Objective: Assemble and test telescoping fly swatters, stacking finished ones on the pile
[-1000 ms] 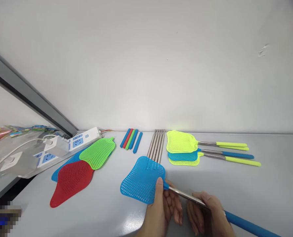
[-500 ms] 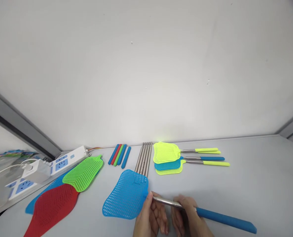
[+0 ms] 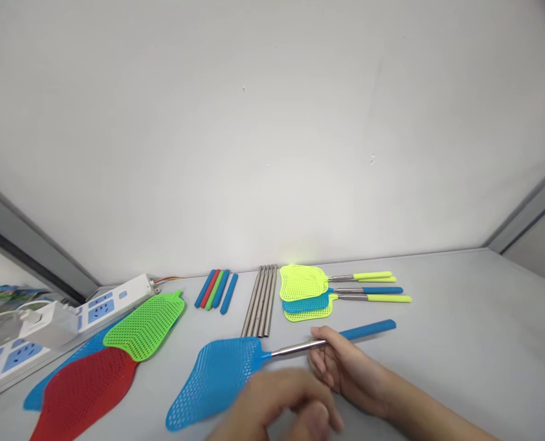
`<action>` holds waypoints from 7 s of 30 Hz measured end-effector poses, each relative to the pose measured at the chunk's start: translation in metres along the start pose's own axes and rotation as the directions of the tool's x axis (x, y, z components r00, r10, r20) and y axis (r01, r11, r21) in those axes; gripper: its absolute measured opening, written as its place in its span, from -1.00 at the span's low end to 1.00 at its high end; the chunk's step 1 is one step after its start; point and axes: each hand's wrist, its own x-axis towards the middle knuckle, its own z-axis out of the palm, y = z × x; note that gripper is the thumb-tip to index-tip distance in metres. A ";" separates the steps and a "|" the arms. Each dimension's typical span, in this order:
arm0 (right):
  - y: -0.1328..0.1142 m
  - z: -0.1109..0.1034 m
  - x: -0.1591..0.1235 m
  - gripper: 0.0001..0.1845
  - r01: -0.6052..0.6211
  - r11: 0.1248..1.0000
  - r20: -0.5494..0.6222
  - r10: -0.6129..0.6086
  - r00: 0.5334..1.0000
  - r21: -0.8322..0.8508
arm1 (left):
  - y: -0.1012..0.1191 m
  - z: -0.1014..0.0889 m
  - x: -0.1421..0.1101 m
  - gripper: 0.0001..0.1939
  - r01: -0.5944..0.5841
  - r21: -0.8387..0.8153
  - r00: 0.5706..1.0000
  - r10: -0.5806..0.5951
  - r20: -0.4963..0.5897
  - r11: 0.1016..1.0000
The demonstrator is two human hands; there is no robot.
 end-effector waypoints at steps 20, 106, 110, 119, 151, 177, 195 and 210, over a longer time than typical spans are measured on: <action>-0.027 -0.007 0.033 -0.59 0.270 0.938 -0.039 -0.284 0.958 -0.217 | -0.067 -0.047 0.013 -0.77 -0.020 0.722 1.000 0.031 -0.002 0.692; -0.023 -0.019 0.034 -0.52 0.540 0.836 -0.251 -0.546 0.799 -0.098 | -0.079 -0.019 0.013 -0.69 -0.022 0.787 0.997 0.077 -0.032 0.617; -0.024 -0.019 0.034 -0.52 0.549 0.835 -0.232 -0.543 0.807 -0.045 | -0.068 -0.003 0.009 -0.69 0.070 0.756 0.993 0.027 -0.115 0.651; -0.024 -0.017 0.033 -0.53 0.550 0.835 -0.222 -0.539 0.812 -0.013 | -0.061 0.030 0.006 -0.68 0.241 0.646 0.969 -0.136 -0.208 0.725; -0.010 0.001 0.011 -0.61 0.548 0.836 -0.368 -0.518 0.772 -0.028 | -0.064 0.032 -0.002 -0.72 0.124 0.507 0.992 -0.097 -0.080 0.853; 0.005 0.007 0.008 -0.60 0.528 0.837 -0.317 -0.545 0.776 -0.146 | -0.064 0.033 -0.003 -0.72 0.101 0.495 0.995 -0.086 -0.052 0.863; 0.000 -0.003 0.015 -0.59 0.474 0.860 -0.288 -0.509 0.811 -0.188 | -0.068 0.024 0.008 -0.68 0.107 0.503 0.994 -0.076 -0.082 0.858; -0.055 0.002 0.002 -0.91 0.472 0.867 -0.506 -0.338 0.793 0.161 | -0.070 0.019 0.013 -0.70 0.158 0.552 0.987 -0.116 -0.111 0.819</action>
